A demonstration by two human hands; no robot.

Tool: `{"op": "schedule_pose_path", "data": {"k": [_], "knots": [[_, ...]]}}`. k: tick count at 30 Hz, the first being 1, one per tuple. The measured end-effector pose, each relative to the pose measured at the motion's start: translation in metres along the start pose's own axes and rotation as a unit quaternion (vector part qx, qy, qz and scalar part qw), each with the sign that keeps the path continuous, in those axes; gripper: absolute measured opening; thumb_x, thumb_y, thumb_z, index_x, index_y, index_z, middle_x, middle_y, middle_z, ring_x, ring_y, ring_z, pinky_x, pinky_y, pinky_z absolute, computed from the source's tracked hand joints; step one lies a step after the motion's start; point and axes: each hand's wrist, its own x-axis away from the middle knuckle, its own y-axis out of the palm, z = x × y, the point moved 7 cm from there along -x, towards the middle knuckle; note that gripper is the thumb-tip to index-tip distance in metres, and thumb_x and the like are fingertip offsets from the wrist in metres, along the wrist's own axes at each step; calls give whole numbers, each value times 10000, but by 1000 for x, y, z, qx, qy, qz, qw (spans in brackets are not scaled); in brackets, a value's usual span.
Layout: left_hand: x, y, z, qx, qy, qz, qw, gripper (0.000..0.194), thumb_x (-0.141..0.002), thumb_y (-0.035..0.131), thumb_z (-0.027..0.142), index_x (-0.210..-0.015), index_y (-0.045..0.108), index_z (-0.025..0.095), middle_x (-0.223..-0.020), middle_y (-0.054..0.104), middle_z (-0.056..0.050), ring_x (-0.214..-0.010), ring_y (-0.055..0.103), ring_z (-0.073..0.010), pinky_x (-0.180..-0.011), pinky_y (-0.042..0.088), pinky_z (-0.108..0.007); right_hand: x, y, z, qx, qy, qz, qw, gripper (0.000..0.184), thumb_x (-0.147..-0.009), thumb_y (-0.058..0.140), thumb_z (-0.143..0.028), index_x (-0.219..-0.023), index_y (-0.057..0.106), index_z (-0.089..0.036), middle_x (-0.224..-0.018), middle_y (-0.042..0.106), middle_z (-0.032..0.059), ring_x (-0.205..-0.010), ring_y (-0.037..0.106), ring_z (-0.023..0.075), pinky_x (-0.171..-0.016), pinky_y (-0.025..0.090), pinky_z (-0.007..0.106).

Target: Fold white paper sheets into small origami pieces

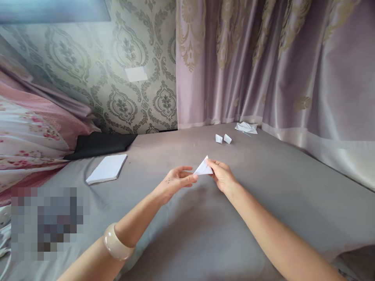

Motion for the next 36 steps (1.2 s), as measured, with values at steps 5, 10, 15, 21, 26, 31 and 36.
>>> {"op": "schedule_pose_path", "data": {"k": [5, 10, 15, 21, 26, 31, 36], "knots": [[-2, 18, 3, -15, 35, -12, 999, 502, -698, 788, 346, -1127, 602, 164, -1038, 709, -114, -973, 654, -219, -878, 475, -355, 0, -2, -1, -10, -21, 6, 1000, 276, -561, 805, -391, -653, 652, -180, -617, 665, 15, -599, 593, 150, -616, 478, 285], [-11, 23, 1, 24, 37, -1, 999, 420, -756, 724, 409, -1034, 676, 99, -989, 722, -144, -895, 685, -225, -860, 506, -363, 3, 0, -1, -11, -44, 0, 999, 367, -540, 816, -467, -696, 664, -171, -636, 665, 10, -627, 585, 148, -654, 460, 289], [-20, 13, -9, 55, 18, 18, 998, 367, -753, 727, 401, -953, 707, 94, -922, 738, -154, -881, 700, -243, -825, 521, -348, 4, 4, -8, -9, -65, -35, 997, 360, -559, 813, -464, -728, 686, -172, -668, 668, 5, -638, 570, 135, -682, 439, 289], [-20, 8, -16, 41, 18, 53, 998, 360, -738, 726, 450, -847, 696, 108, -777, 741, -110, -704, 699, -198, -719, 537, -317, 8, 8, -8, 1, -64, -54, 996, 340, -591, 798, -453, -733, 669, -172, -679, 644, -4, -653, 551, 132, -682, 420, 290], [-20, 11, -16, -17, 43, 56, 997, 377, -755, 688, 500, -802, 599, 137, -650, 714, -63, -577, 667, -165, -595, 511, -269, 11, 12, 2, -15, -36, -57, 998, 331, -635, 771, -471, -784, 650, -201, -694, 609, -23, -668, 543, 132, -682, 415, 291], [-20, 28, -23, -61, 35, -12, 997, 407, -828, 558, 563, -755, 528, 163, -543, 664, -32, -450, 589, -121, -488, 455, -222, 11, 9, 9, 5, -46, 1, 999, 382, -607, 783, -502, -755, 617, -191, -677, 576, -26, -641, 499, 123, -633, 388, 277], [-18, 33, -22, -78, 36, 0, 996, 426, -839, 522, 572, -685, 518, 175, -450, 601, -9, -367, 522, -109, -421, 415, -209, 11, 11, 9, 3, -64, 11, 998, 411, -596, 779, -538, -721, 576, -203, -662, 563, -31, -617, 485, 119, -617, 386, 279]]}}
